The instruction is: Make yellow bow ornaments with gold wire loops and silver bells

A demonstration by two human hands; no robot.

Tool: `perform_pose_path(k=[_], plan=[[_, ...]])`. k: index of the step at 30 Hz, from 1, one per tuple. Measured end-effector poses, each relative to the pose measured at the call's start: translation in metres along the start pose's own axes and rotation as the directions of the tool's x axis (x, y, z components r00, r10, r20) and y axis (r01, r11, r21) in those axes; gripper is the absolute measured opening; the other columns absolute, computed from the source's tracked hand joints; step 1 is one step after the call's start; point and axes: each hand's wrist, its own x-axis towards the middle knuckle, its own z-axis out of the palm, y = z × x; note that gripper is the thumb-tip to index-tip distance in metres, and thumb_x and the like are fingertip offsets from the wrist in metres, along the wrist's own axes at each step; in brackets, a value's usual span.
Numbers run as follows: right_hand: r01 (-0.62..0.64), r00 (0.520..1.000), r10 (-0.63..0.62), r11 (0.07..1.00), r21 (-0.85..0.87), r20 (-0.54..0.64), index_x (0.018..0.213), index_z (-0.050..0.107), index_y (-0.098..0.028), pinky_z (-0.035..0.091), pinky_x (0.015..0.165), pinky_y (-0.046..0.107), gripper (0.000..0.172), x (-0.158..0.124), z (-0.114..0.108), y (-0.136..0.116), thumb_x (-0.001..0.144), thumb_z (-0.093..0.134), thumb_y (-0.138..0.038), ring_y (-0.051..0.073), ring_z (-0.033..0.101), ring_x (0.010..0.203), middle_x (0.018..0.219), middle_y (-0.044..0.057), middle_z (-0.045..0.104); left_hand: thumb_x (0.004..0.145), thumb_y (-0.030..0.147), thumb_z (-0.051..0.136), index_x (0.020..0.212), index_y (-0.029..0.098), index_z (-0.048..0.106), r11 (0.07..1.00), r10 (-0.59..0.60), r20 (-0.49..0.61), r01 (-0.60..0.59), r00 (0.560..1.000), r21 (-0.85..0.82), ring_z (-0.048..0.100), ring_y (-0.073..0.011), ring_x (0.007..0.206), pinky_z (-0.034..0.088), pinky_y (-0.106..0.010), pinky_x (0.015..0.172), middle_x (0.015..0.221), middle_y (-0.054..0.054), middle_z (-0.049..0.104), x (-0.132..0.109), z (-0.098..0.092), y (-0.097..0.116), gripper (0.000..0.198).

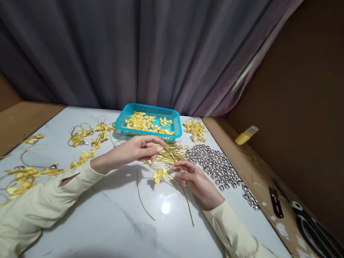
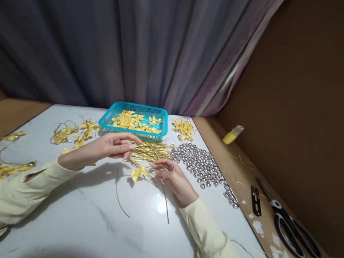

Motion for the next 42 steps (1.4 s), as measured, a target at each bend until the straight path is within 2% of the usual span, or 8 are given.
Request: perform_pose_path(k=[6, 10, 14, 18, 27, 33, 38, 42], plan=[[0.031, 1.000, -0.030, 0.992, -0.119, 0.010, 0.078, 0.061, -0.015, 0.029, 0.048, 0.022, 0.015, -0.002, 0.005, 0.002, 0.066, 0.069, -0.017, 0.005, 0.043, 0.049, 0.071, 0.001, 0.062, 0.083, 0.035, 0.054, 0.110, 0.019, 0.057, 0.995, 0.079, -0.027, -0.077, 0.997, 0.068, 0.045, -0.0078, 0.054, 0.030, -0.017, 0.045, 0.060, 0.004, 0.051, -0.010, -0.005, 0.010, 0.031], [0.129, 0.991, -0.130, 0.970, -0.204, 0.008, 0.094, 0.060, -0.021, 0.029, 0.047, 0.022, 0.025, -0.008, 0.008, 0.000, 0.070, 0.065, -0.018, 0.005, 0.040, 0.049, 0.092, 0.001, 0.061, 0.084, 0.033, 0.054, 0.107, 0.018, 0.057, 0.987, 0.105, -0.009, -0.103, 0.994, 0.125, 0.048, -0.0088, 0.056, 0.035, -0.019, 0.048, 0.062, 0.002, 0.058, -0.009, -0.004, 0.009, 0.028], [0.360, 0.929, -0.354, 0.804, -0.474, 0.105, 0.105, 0.062, -0.027, 0.031, 0.049, 0.024, 0.032, -0.017, 0.018, -0.002, 0.074, 0.063, -0.021, 0.008, 0.042, 0.056, 0.118, 0.004, 0.052, 0.085, 0.030, 0.052, 0.106, 0.017, 0.056, 0.982, 0.154, 0.042, -0.158, 0.987, 0.103, 0.055, -0.0109, 0.064, 0.041, -0.021, 0.056, 0.069, 0.000, 0.064, -0.006, 0.002, 0.002, 0.026], [0.418, 0.905, -0.365, 0.677, -0.606, 0.216, 0.102, 0.066, -0.026, 0.023, 0.040, 0.024, 0.027, -0.019, 0.031, 0.007, 0.075, 0.066, -0.029, 0.006, 0.031, 0.045, 0.109, 0.006, 0.060, 0.085, 0.027, 0.051, 0.106, 0.017, 0.055, 0.983, 0.181, 0.072, -0.183, 0.981, 0.012, 0.059, -0.0131, 0.073, 0.045, -0.027, 0.070, 0.075, -0.002, 0.066, -0.005, 0.014, -0.007, 0.024], [0.290, 0.957, -0.262, 0.860, -0.420, 0.125, 0.064, 0.068, -0.018, 0.031, 0.043, 0.023, 0.023, -0.019, 0.043, 0.019, 0.077, 0.063, -0.036, 0.009, 0.044, 0.045, 0.057, 0.001, 0.062, 0.086, 0.026, 0.050, 0.107, 0.018, 0.056, 0.981, 0.177, 0.072, -0.182, 0.982, 0.069, 0.060, -0.0151, 0.079, 0.044, -0.028, 0.071, 0.084, -0.004, 0.066, -0.006, 0.035, -0.018, 0.024], [0.267, 0.963, -0.265, 0.937, -0.225, 0.043, 0.070, 0.064, -0.018, 0.019, 0.035, 0.020, 0.021, -0.023, 0.050, 0.001, 0.077, 0.063, -0.038, 0.004, 0.026, 0.035, 0.053, -0.002, 0.059, 0.074, 0.034, 0.066, 0.128, 0.023, 0.033, 0.984, 0.174, -0.203, -0.175, 0.964, 0.014, 0.044, -0.0240, 0.115, 0.041, -0.033, 0.084, 0.123, -0.012, 0.047, -0.021, 0.045, -0.036, 0.064], [0.280, 0.960, -0.276, 0.948, -0.153, 0.050, 0.070, 0.064, -0.017, 0.018, 0.033, 0.020, 0.019, -0.024, 0.064, -0.017, 0.076, 0.064, -0.035, 0.002, 0.029, 0.031, 0.059, 0.000, 0.063, 0.074, 0.032, 0.067, 0.121, 0.022, 0.043, 0.976, 0.073, 0.062, -0.059, 0.995, -0.208, 0.048, -0.0227, 0.112, 0.041, -0.036, 0.090, 0.130, -0.011, 0.043, -0.042, 0.051, -0.050, 0.053], [0.288, 0.957, -0.281, 0.946, -0.151, 0.070, 0.076, 0.065, -0.017, 0.024, 0.033, 0.020, 0.018, -0.024, 0.069, -0.019, 0.078, 0.063, -0.035, 0.002, 0.033, 0.030, 0.066, 0.001, 0.067, 0.081, 0.032, 0.059, 0.122, 0.017, 0.044, 0.951, 0.008, 0.127, 0.031, 0.992, -0.307, 0.062, -0.0171, 0.082, 0.047, -0.032, 0.075, 0.098, -0.009, 0.061, -0.052, 0.053, -0.050, 0.046]])
